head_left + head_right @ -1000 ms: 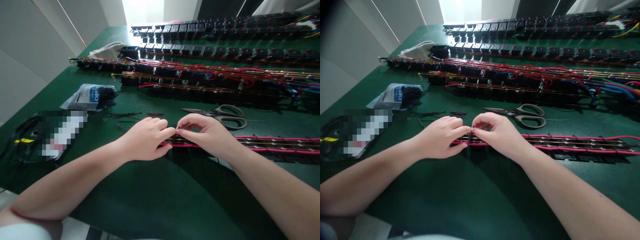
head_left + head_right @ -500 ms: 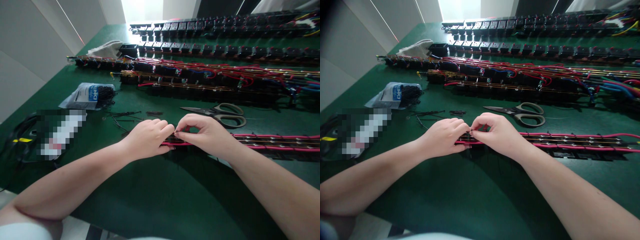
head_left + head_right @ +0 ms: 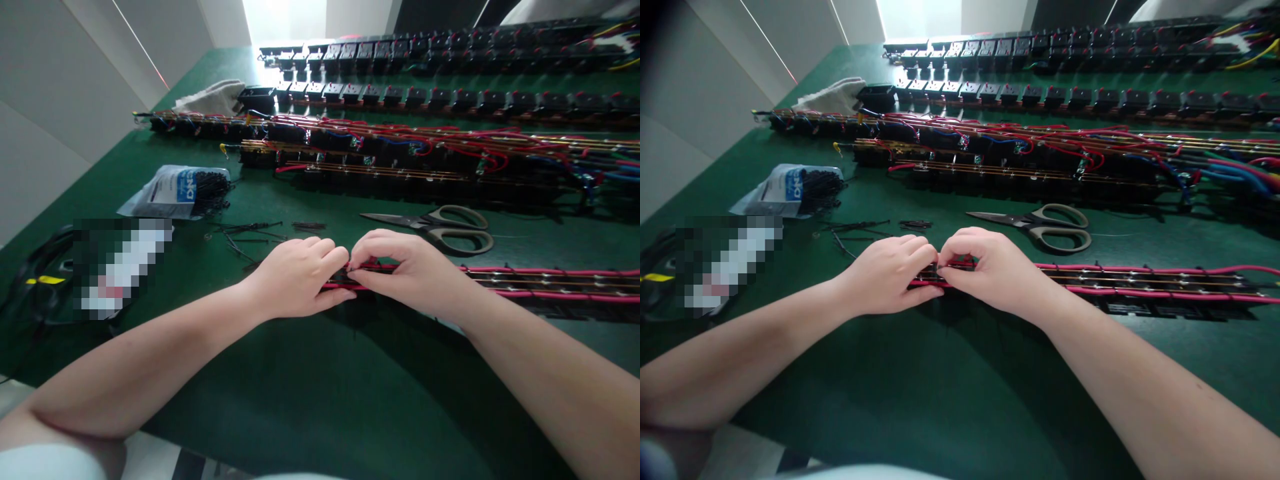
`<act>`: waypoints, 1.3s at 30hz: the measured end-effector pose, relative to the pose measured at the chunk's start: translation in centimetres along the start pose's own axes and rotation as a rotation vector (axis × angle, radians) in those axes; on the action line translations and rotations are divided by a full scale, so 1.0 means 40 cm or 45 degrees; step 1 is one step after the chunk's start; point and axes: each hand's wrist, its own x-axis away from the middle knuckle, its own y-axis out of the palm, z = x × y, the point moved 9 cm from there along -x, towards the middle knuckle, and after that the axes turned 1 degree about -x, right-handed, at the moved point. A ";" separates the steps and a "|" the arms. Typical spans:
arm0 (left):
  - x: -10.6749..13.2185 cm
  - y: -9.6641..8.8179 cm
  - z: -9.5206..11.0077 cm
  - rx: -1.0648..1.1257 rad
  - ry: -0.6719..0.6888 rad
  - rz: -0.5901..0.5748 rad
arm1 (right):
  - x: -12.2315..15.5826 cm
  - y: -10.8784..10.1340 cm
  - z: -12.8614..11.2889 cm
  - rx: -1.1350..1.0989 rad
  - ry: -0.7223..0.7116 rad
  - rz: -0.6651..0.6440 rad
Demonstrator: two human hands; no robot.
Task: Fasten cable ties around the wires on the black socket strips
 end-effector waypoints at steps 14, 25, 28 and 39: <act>0.000 -0.003 -0.001 0.034 0.006 0.027 | 0.008 0.003 -0.001 0.030 0.010 0.004; 0.001 -0.005 0.000 0.034 0.027 0.060 | 0.009 0.001 -0.010 0.006 -0.036 0.018; 0.001 -0.004 -0.001 0.044 0.022 0.050 | 0.009 -0.001 -0.015 -0.018 -0.055 0.018; 0.000 -0.003 -0.004 0.065 -0.001 0.040 | 0.008 0.004 -0.014 0.061 -0.052 -0.001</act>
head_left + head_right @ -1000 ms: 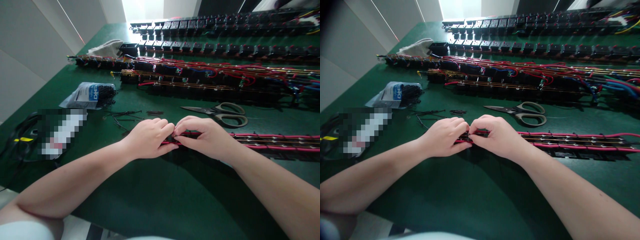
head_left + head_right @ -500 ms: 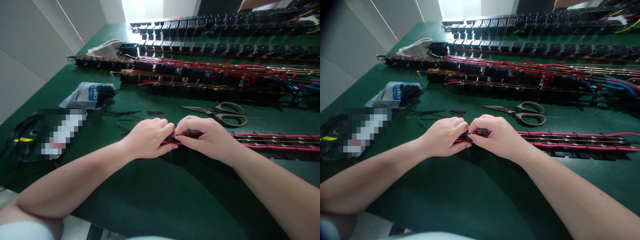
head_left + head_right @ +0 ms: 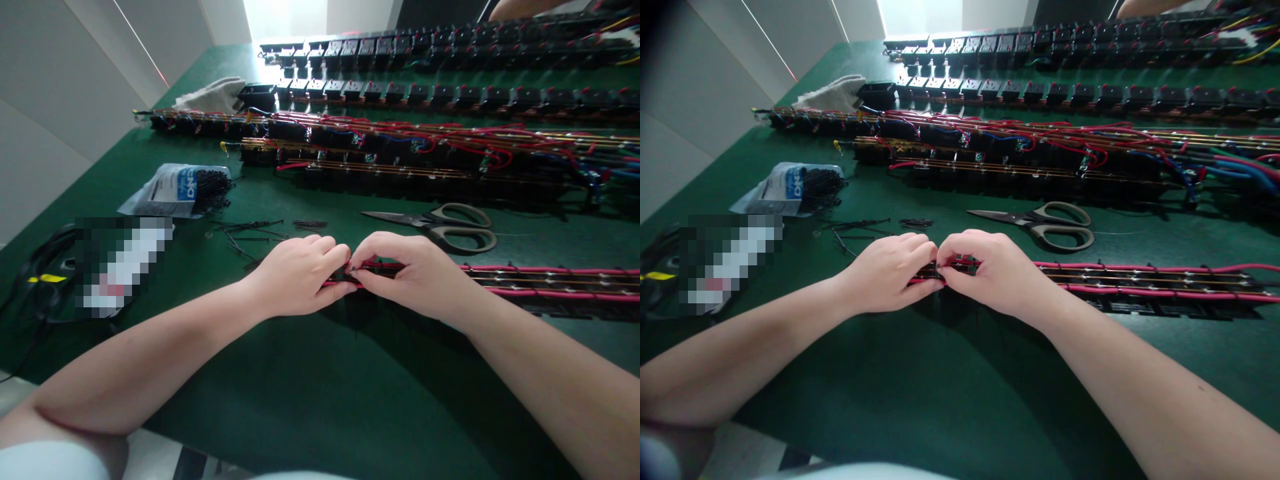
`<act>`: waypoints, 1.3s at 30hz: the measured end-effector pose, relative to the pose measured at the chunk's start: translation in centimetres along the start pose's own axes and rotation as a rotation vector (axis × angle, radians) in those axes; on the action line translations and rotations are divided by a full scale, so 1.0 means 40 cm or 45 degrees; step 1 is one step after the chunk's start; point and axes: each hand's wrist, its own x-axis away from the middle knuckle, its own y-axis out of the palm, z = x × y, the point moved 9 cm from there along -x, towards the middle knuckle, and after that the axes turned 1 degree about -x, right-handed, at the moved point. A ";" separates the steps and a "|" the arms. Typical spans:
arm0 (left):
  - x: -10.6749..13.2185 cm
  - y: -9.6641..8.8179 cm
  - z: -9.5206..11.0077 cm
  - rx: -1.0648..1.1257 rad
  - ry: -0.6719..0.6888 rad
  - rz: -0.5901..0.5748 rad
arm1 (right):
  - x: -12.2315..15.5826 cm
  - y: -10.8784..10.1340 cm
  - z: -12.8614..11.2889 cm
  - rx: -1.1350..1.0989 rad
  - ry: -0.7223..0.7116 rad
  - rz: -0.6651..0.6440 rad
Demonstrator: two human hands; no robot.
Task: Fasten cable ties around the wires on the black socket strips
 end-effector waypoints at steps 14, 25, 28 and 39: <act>0.001 -0.002 -0.002 0.004 -0.005 0.041 | 0.007 0.005 -0.012 0.067 -0.100 0.036; 0.001 -0.001 0.000 -0.011 0.013 0.040 | 0.010 0.011 -0.024 0.146 -0.220 0.059; 0.001 -0.001 0.000 -0.016 0.013 0.044 | 0.011 0.011 -0.024 0.171 -0.212 0.077; 0.003 0.001 0.002 -0.024 0.032 0.065 | 0.007 0.011 -0.030 0.194 -0.255 0.070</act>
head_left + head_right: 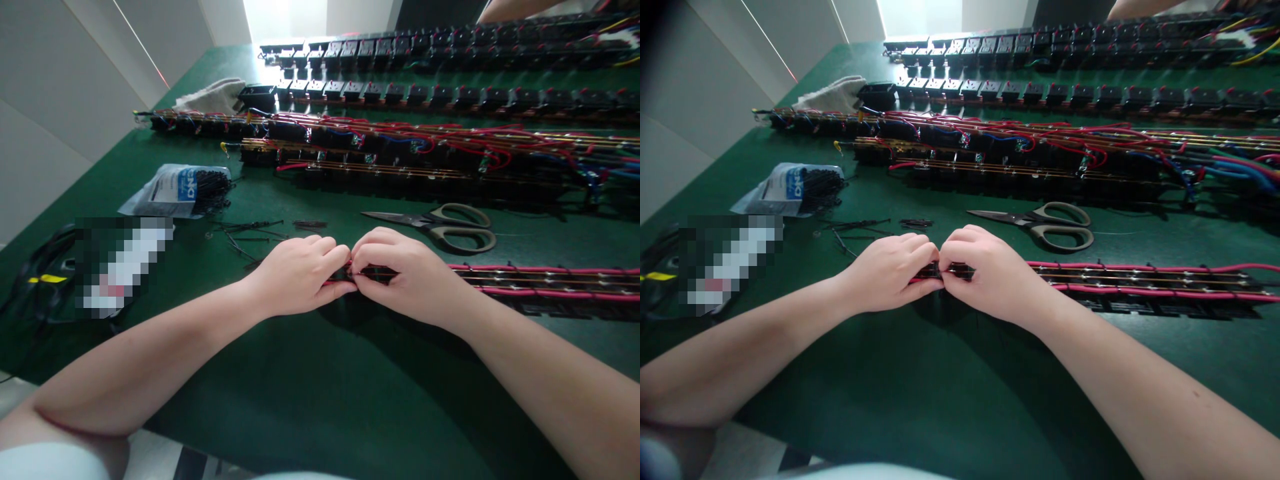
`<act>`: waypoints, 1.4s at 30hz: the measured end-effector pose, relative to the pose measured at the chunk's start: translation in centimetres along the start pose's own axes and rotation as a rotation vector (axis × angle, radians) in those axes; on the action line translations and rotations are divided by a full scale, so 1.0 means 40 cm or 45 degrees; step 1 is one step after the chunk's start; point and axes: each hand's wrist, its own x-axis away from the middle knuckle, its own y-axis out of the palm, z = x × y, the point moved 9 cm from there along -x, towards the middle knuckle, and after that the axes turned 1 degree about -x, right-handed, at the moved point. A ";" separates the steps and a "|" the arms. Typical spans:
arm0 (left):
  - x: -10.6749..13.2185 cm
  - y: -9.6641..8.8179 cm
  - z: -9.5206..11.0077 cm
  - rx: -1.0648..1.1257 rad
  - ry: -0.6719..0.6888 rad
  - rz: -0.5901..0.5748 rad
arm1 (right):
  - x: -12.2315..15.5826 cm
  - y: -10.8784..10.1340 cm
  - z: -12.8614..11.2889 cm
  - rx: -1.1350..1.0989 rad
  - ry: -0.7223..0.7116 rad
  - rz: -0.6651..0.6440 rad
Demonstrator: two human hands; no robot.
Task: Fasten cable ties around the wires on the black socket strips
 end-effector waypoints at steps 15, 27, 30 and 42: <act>-0.002 -0.001 -0.002 0.001 -0.023 -0.024 | -0.006 -0.004 0.020 -0.121 0.162 -0.071; -0.003 0.001 -0.003 0.008 -0.017 -0.043 | -0.008 0.011 0.025 -0.142 0.148 -0.134; -0.002 -0.001 -0.001 0.016 -0.005 -0.027 | -0.008 0.006 0.017 -0.155 0.121 -0.126; -0.004 -0.002 -0.001 0.037 -0.011 -0.117 | 0.000 -0.002 -0.005 -0.267 -0.044 -0.128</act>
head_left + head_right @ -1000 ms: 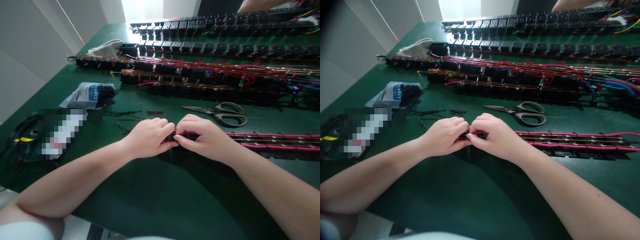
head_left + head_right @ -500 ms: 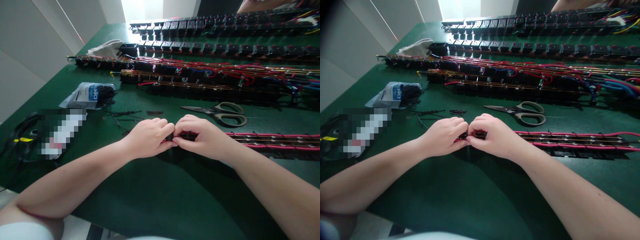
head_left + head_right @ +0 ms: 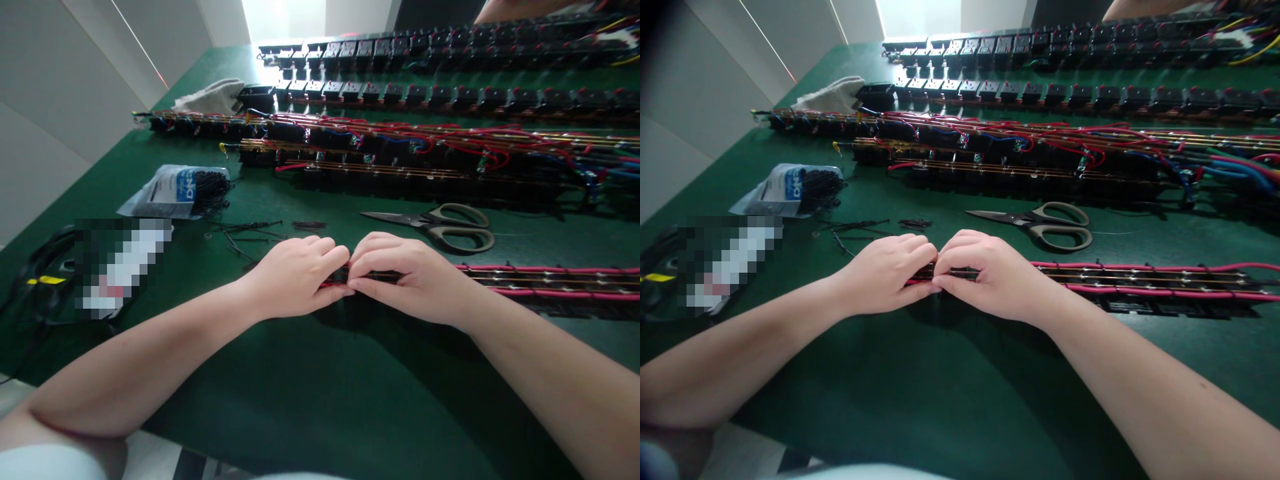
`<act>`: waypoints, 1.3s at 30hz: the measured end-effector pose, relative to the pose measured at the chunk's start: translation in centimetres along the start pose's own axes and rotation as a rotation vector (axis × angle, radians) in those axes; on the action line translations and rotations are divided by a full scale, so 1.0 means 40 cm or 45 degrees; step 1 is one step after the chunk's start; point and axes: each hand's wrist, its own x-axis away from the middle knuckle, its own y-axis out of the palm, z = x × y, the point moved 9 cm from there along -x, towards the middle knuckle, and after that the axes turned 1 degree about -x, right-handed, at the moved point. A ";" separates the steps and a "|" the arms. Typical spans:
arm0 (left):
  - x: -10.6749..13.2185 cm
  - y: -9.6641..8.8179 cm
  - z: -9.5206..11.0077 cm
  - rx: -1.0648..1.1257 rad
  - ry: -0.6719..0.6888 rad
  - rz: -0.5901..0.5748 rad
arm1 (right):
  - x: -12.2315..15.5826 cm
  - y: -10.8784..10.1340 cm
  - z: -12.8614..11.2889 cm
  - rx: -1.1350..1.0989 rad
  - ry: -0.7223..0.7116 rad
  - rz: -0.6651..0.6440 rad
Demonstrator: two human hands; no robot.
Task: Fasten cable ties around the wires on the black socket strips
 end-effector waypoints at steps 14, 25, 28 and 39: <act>-0.001 -0.004 -0.007 0.090 -0.045 -0.051 | 0.005 -0.020 0.007 -0.033 0.074 0.088; 0.016 -0.050 0.011 0.281 -0.054 0.175 | 0.001 -0.003 0.003 0.067 0.101 0.074; 0.017 -0.048 0.021 0.202 -0.021 0.171 | 0.000 -0.001 -0.005 0.118 0.082 0.085; 0.035 -0.093 0.063 -0.042 0.122 0.322 | 0.004 0.031 -0.020 0.402 -0.043 0.050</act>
